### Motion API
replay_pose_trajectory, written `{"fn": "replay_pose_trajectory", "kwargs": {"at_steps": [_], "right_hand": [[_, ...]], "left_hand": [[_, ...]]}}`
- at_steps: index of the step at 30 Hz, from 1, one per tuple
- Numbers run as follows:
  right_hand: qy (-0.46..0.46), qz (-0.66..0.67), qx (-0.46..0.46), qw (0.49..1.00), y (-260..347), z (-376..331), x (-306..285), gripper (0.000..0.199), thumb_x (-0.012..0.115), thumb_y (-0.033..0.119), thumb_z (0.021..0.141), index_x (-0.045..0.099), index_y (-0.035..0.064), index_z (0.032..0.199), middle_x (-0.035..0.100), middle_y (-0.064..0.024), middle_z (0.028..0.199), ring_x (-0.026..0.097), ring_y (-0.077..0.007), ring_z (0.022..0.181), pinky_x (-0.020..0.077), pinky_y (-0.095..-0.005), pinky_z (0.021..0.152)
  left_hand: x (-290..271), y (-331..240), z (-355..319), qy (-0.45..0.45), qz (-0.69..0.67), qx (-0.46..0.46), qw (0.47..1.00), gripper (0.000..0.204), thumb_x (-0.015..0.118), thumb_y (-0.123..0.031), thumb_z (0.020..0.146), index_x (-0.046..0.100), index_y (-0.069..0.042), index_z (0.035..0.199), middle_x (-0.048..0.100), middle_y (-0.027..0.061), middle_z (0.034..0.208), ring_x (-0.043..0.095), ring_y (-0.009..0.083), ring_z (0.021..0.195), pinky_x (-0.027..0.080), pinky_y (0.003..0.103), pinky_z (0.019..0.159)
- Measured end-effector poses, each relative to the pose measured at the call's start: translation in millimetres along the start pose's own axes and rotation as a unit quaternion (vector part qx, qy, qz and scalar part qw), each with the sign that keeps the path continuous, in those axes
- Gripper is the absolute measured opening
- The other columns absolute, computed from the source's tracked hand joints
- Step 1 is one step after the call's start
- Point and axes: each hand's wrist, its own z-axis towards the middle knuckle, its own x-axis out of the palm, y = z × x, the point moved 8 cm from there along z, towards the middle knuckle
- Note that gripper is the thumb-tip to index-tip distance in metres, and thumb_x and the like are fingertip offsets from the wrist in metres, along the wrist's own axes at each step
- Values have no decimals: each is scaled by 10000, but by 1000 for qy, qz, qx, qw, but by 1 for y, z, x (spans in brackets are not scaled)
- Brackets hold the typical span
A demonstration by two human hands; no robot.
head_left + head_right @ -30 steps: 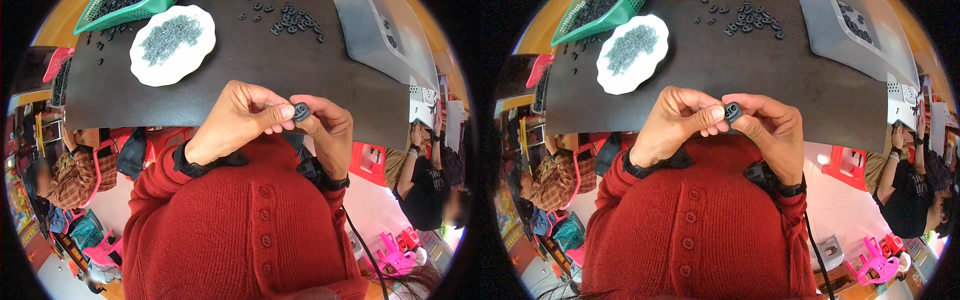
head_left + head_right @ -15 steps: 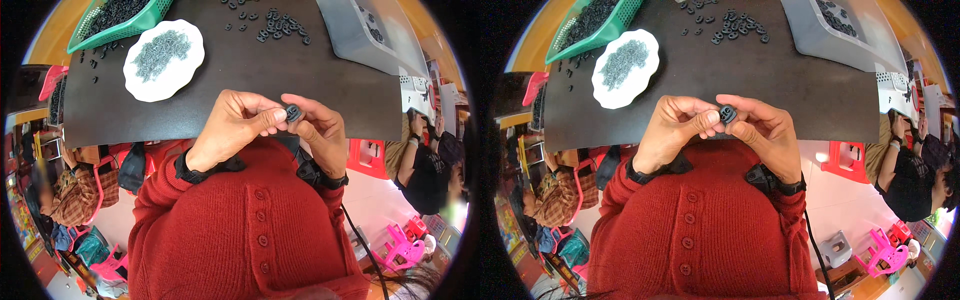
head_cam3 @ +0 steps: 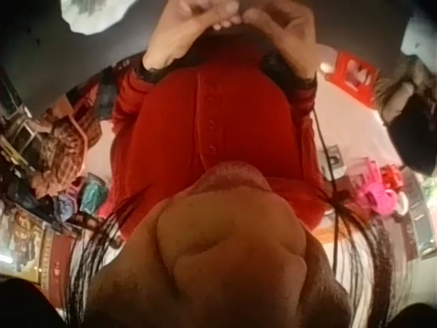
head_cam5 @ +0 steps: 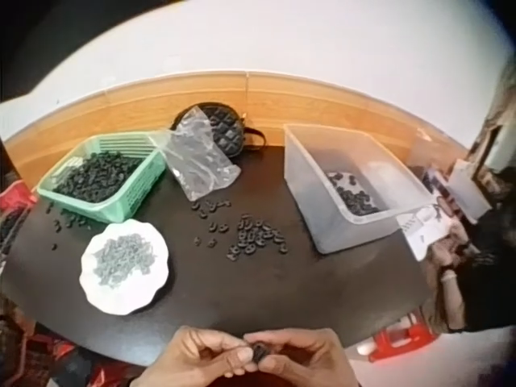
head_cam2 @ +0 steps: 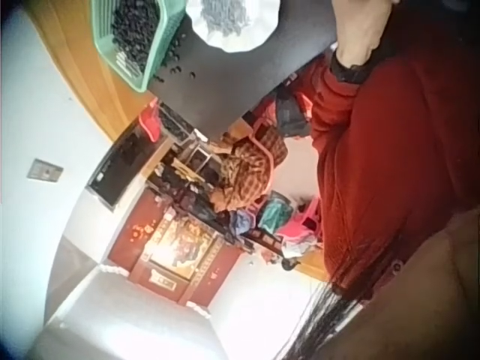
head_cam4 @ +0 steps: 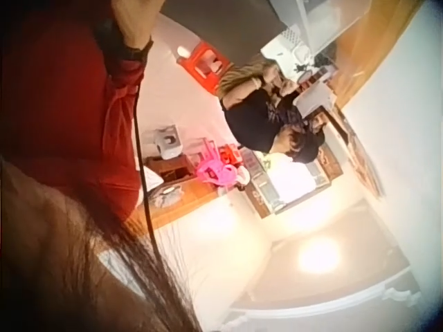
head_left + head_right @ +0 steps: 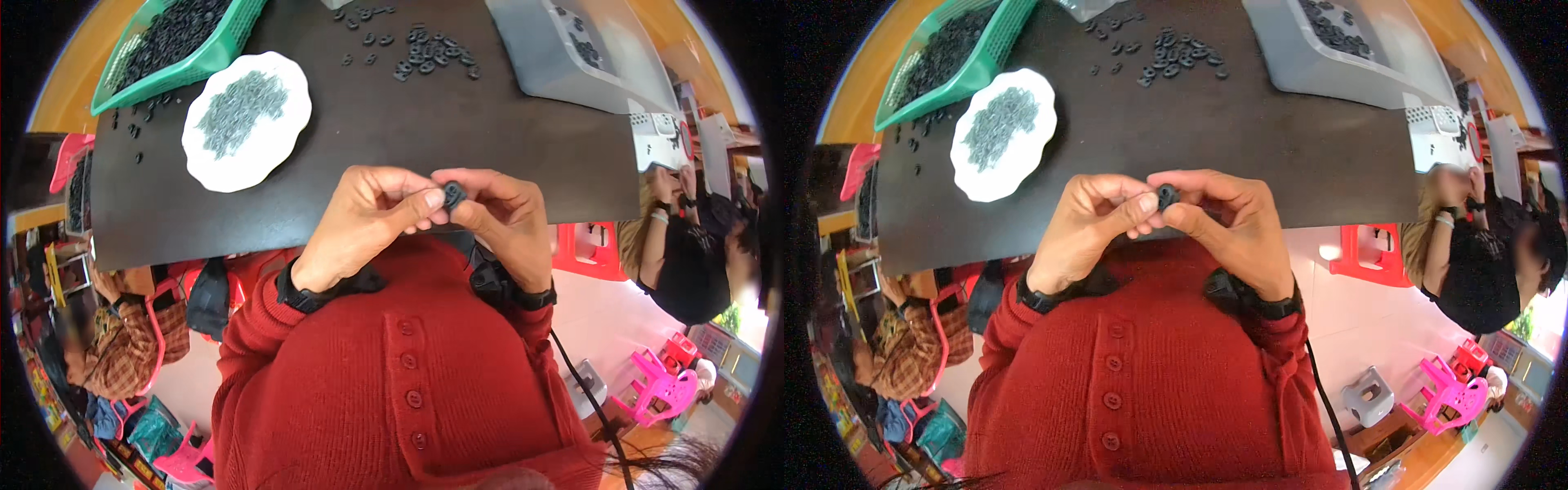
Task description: The recorder is manually assembling small hardware components by inserting metal pins into black plastic grommets or rings at a workstation.
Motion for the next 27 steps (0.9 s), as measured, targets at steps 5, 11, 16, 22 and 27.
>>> {"fn": "replay_pose_trajectory", "kwargs": {"at_steps": [5,11,16,22,27], "right_hand": [[-36,-95,7,995,10,-1,-9,238,795,118,976,782,-4,1181,770,-23,946,680,-66,886,547,-249,822],[-187,-279,-70,939,50,-3,-30,212,784,75,938,798,11,1140,714,29,881,604,-42,812,497,-229,769],[-381,-473,-231,760,138,8,-93,382,771,179,970,752,-20,1294,753,-20,899,621,-62,789,511,-243,742],[-395,-537,-248,703,164,15,-109,429,748,210,994,718,-57,1328,792,-88,948,703,-113,854,553,-272,791],[-235,-455,-203,835,130,33,-75,298,733,178,1002,771,-4,1235,782,-87,908,676,-113,829,536,-272,771]], "left_hand": [[6,8,1,26,-6,-9,1000,228,705,-194,1065,773,-7,1175,788,51,1005,675,81,869,521,240,784],[-22,42,-10,4,0,-24,1000,258,701,-174,1055,764,-5,1239,781,56,1045,662,76,889,504,233,786],[-28,50,-10,-20,-6,-26,999,236,683,-165,1064,776,-4,1209,780,56,1022,651,76,860,502,231,778],[-26,48,-11,-29,-38,-6,999,204,655,-119,1060,776,6,1166,777,57,1002,646,69,844,501,226,769],[-9,-3,-29,13,-57,100,993,225,609,-138,1037,769,5,1104,785,118,1019,689,191,912,538,311,857]]}}
